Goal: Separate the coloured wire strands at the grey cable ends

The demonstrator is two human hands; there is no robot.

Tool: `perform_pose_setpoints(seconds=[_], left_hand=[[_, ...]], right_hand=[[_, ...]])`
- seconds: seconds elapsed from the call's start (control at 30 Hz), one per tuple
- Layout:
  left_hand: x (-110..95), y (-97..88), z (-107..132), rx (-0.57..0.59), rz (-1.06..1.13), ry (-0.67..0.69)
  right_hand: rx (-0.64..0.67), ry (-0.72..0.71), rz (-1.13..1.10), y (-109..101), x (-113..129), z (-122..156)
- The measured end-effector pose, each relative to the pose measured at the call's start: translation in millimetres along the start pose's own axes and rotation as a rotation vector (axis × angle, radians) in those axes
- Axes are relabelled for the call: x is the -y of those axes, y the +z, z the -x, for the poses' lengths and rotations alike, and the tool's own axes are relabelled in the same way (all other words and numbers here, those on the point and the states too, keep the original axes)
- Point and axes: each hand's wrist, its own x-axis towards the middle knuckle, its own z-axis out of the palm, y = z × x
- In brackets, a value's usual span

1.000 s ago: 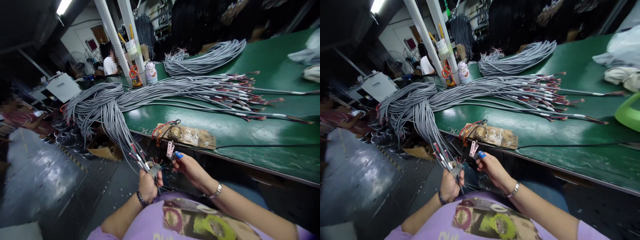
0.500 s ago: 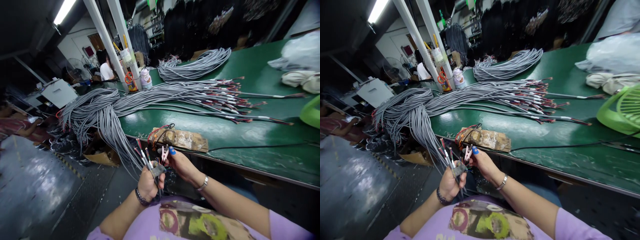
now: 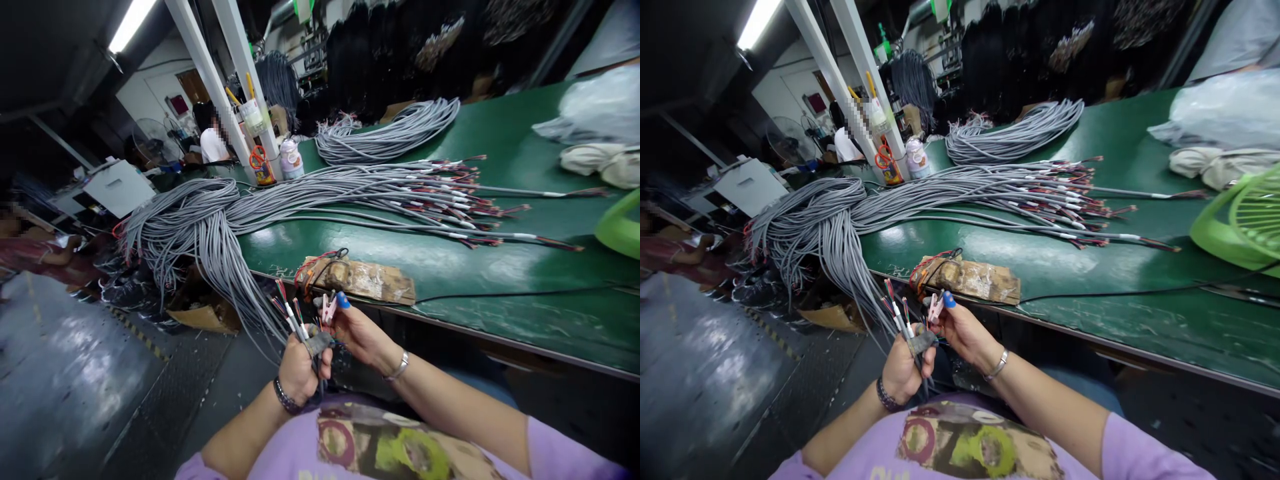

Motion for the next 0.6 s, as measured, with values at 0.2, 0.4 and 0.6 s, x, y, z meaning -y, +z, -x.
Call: perform_pose_setpoints(seconds=[0.2,0.4,0.6], left_hand=[[0.3,0.9,11.0,-0.049,-0.010,0.033],[-1.5,4.8,13.0,-0.105,0.039,0.098],[-4.6,10.1,9.9,-0.095,0.031,0.097]], right_hand=[[0.066,0.087,-0.015,-1.0,5.6,7.2],[0.014,0.005,0.072,2.1,10.1,8.6],[0.041,-0.009,0.049,-0.8,6.5,2.8]])
